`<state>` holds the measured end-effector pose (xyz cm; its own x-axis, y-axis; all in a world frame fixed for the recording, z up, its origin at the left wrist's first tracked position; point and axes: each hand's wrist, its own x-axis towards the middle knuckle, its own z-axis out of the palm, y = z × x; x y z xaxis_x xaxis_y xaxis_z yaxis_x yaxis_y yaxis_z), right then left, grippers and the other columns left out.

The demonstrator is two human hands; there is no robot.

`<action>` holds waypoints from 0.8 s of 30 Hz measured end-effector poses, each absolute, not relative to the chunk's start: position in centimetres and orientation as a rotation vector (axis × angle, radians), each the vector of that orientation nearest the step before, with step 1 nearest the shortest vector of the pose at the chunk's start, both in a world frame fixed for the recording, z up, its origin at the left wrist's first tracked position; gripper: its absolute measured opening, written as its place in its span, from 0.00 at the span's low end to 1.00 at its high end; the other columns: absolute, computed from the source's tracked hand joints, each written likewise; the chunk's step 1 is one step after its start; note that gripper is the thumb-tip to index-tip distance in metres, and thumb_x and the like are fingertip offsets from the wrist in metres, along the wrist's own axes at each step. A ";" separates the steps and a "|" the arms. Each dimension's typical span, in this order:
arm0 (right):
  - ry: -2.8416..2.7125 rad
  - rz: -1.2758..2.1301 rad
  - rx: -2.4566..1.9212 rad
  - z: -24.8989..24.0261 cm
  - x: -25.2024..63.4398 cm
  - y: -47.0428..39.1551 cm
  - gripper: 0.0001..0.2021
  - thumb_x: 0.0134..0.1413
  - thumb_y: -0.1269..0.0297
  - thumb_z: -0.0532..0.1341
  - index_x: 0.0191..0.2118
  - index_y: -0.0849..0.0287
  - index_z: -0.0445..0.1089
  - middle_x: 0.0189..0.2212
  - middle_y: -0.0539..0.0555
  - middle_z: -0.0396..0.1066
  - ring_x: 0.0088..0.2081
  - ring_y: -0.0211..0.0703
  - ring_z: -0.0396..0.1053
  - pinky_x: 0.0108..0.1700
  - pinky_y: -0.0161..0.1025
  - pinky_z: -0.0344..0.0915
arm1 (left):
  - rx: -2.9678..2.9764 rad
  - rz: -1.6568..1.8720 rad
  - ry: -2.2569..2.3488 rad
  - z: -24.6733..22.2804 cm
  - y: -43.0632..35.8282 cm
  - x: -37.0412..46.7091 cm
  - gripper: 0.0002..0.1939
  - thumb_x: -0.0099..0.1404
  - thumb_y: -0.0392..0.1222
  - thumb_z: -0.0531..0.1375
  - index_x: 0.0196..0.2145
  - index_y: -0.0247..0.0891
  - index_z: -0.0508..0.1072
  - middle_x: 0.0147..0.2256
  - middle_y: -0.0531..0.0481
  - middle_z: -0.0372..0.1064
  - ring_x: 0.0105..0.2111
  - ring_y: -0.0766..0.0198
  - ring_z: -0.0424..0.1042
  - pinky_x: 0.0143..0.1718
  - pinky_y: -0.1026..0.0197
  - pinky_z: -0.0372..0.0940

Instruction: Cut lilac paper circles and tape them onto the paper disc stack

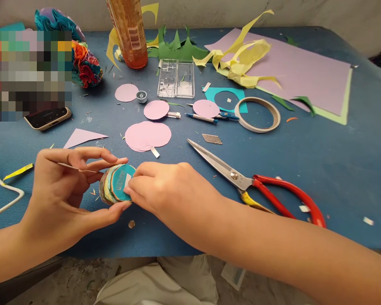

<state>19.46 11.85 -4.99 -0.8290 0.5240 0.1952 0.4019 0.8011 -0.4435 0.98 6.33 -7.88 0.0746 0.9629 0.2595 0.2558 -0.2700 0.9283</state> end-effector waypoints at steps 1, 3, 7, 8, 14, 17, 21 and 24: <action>-2.675 0.558 -0.706 -5.0 19.4 11.8 0.11 0.61 0.71 0.54 0.33 0.63 0.73 0.34 0.53 0.74 0.33 0.36 0.72 0.33 0.31 0.68 | 1.630 1.239 1.239 -7.9 6.3 1.0 0.31 0.47 0.25 0.66 0.39 0.45 0.51 0.46 0.49 0.59 0.47 0.60 0.70 0.44 0.57 0.72; -2.676 0.543 -0.706 -5.1 19.4 11.8 0.12 0.62 0.71 0.53 0.32 0.62 0.73 0.34 0.54 0.74 0.34 0.36 0.72 0.33 0.31 0.68 | 1.636 1.243 1.246 -7.9 6.4 0.9 0.31 0.48 0.26 0.66 0.39 0.45 0.51 0.46 0.49 0.59 0.46 0.60 0.70 0.42 0.57 0.73; -2.723 0.494 -0.708 -5.1 19.4 11.7 0.13 0.62 0.72 0.53 0.32 0.61 0.73 0.34 0.54 0.74 0.34 0.36 0.72 0.33 0.30 0.67 | 1.656 1.247 1.240 -7.9 6.4 0.9 0.30 0.48 0.25 0.65 0.39 0.45 0.51 0.46 0.48 0.59 0.45 0.61 0.71 0.39 0.60 0.73; -2.733 0.474 -0.705 -5.2 19.4 11.7 0.12 0.62 0.72 0.53 0.32 0.61 0.73 0.34 0.54 0.74 0.34 0.36 0.71 0.33 0.30 0.67 | 1.658 1.244 1.241 -7.9 6.5 0.9 0.30 0.48 0.26 0.66 0.39 0.45 0.51 0.46 0.48 0.59 0.45 0.61 0.71 0.39 0.60 0.73; -2.710 0.391 -0.690 -5.3 19.5 11.8 0.12 0.61 0.72 0.54 0.32 0.61 0.73 0.34 0.54 0.74 0.33 0.35 0.71 0.32 0.29 0.66 | 1.660 1.246 1.241 -7.9 6.6 1.0 0.30 0.48 0.26 0.66 0.39 0.45 0.51 0.46 0.48 0.59 0.46 0.59 0.70 0.40 0.56 0.72; -2.708 0.435 -0.710 -5.2 19.6 12.0 0.12 0.61 0.71 0.54 0.32 0.60 0.74 0.34 0.53 0.74 0.33 0.35 0.71 0.32 0.29 0.66 | 1.664 1.240 1.244 -8.0 6.6 0.9 0.30 0.48 0.27 0.66 0.39 0.45 0.51 0.46 0.48 0.59 0.45 0.59 0.70 0.41 0.55 0.73; -2.687 0.523 -0.713 -5.0 19.7 12.2 0.11 0.61 0.69 0.55 0.32 0.60 0.75 0.33 0.52 0.75 0.31 0.34 0.71 0.32 0.29 0.66 | 1.667 1.231 1.258 -7.9 6.5 0.8 0.30 0.48 0.27 0.66 0.39 0.45 0.51 0.46 0.48 0.59 0.46 0.59 0.70 0.41 0.55 0.72; -2.677 0.534 -0.714 -5.0 19.7 12.0 0.12 0.61 0.70 0.54 0.32 0.61 0.74 0.34 0.53 0.75 0.32 0.34 0.72 0.33 0.29 0.66 | 1.672 1.226 1.259 -7.9 6.4 0.8 0.30 0.48 0.26 0.66 0.39 0.46 0.51 0.46 0.48 0.59 0.46 0.59 0.70 0.42 0.55 0.72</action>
<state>19.66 11.99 -5.04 -0.8245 0.5274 0.2052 0.4083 0.8055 -0.4295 0.85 6.44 -7.85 0.0792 0.9594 0.2705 0.2957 -0.2818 0.9128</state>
